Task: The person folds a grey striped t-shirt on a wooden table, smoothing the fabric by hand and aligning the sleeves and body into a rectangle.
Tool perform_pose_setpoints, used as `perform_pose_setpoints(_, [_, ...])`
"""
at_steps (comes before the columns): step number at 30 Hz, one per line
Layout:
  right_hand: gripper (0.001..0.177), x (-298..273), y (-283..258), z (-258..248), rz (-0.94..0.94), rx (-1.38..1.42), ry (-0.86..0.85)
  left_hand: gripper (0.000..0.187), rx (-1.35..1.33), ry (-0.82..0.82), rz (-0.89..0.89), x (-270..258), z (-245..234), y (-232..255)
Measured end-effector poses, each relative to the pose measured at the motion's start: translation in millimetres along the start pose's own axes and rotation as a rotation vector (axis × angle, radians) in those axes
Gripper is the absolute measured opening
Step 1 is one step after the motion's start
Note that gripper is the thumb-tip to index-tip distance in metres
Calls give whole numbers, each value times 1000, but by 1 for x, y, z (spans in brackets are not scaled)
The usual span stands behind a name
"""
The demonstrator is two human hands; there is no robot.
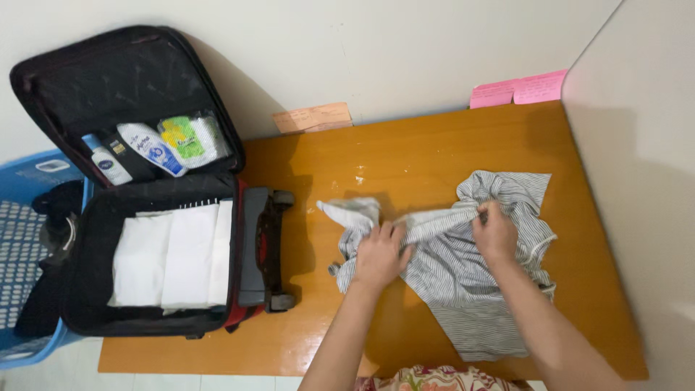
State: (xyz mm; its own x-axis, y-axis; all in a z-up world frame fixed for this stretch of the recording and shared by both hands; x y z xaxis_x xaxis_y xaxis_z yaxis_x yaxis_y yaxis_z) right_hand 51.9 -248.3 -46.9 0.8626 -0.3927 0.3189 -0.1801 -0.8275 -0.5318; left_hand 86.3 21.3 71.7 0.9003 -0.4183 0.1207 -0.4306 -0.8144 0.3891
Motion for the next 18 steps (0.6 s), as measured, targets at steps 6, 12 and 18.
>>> perform_pose_setpoints(6, [58,-19,12,8,-136,-53,-102,27,-103,-251,-252,-21,47,-55])
perform_pose_setpoints(12, [72,-35,26,26,-20,-232,-382,35,-1,220,-247,-17,38,-97])
perform_pose_setpoints(18, [86,-22,-11,19,-46,-253,-363,47,-112,21,-27,-23,55,-69])
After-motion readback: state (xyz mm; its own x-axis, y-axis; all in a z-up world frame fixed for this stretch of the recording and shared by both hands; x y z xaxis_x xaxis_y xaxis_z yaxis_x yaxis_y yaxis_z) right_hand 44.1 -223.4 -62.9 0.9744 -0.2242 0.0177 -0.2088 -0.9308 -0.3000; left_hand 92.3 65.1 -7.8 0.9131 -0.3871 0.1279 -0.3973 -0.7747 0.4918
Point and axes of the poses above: each hand's wrist, its own x-axis towards the middle knuckle, its own z-axis out of the palm, y = z × x, the point moved 7 cm from there along x, towards the middle knuckle, and after that the axes turned 9 degrees about -z, right-handed, at the moved point
